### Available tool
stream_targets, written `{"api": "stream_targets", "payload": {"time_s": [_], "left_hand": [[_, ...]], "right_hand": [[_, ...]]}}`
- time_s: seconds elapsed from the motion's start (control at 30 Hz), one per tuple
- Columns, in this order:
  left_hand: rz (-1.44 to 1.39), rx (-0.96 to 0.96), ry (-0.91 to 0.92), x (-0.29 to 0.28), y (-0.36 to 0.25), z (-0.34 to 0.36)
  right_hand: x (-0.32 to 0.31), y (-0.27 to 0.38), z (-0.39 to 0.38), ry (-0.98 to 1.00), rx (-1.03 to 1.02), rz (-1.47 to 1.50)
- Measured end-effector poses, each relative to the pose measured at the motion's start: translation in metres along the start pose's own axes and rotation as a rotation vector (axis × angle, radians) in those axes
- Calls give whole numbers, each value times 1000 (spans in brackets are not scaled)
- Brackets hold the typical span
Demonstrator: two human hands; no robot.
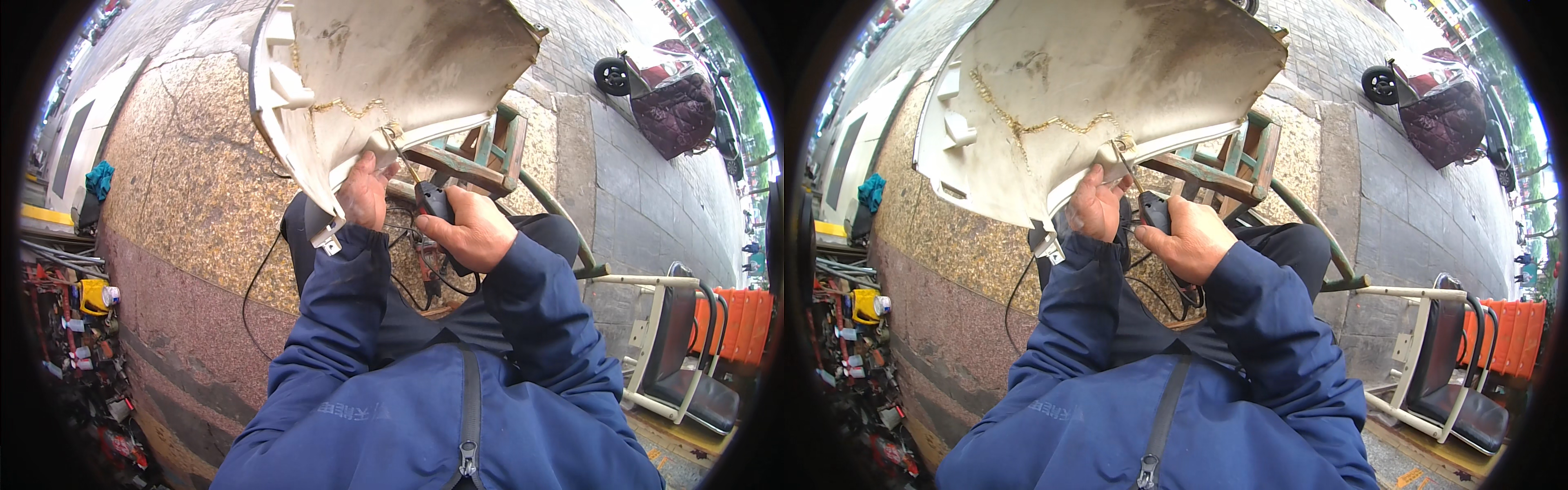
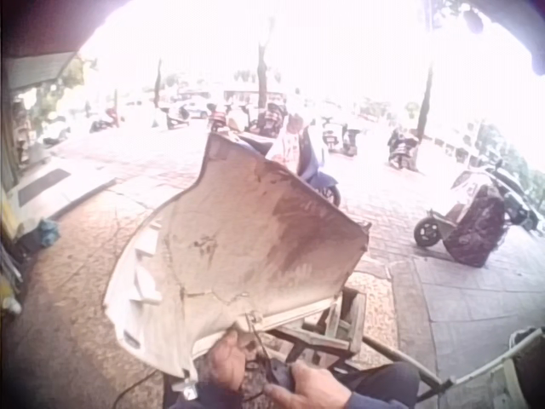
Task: The person uses a handheld hot-air welding tool to melt and fuse a crack on a black plastic motorcycle fender. They hold the fender with one hand and guide the tool along the damaged seam, then flip the part to continue welding on the underside.
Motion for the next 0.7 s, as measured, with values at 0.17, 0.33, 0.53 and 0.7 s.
{"api": "stream_targets", "payload": {"time_s": [0.17, 0.33, 0.53, 0.7], "left_hand": [[9, -6, 13, 3, -1, 0], [19, -1, 24, 6, -4, -1], [38, 17, -7, 8, -7, -4], [37, 12, -24, 6, -7, -4]], "right_hand": [[1, -1, -1, -13, 8, -2], [0, 0, -4, -3, -17, 43], [-10, -13, 1, -23, 41, -28], [-8, -16, 8, 11, 15, -46]]}}
Point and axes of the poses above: each hand's wrist, its own z-axis towards the middle knuckle, its own x-axis out of the palm, y = z × x, the point moved 10 cm from there along z, towards the middle knuckle, and after that the axes turned 1 degree about -x, right-handed, at the moved point
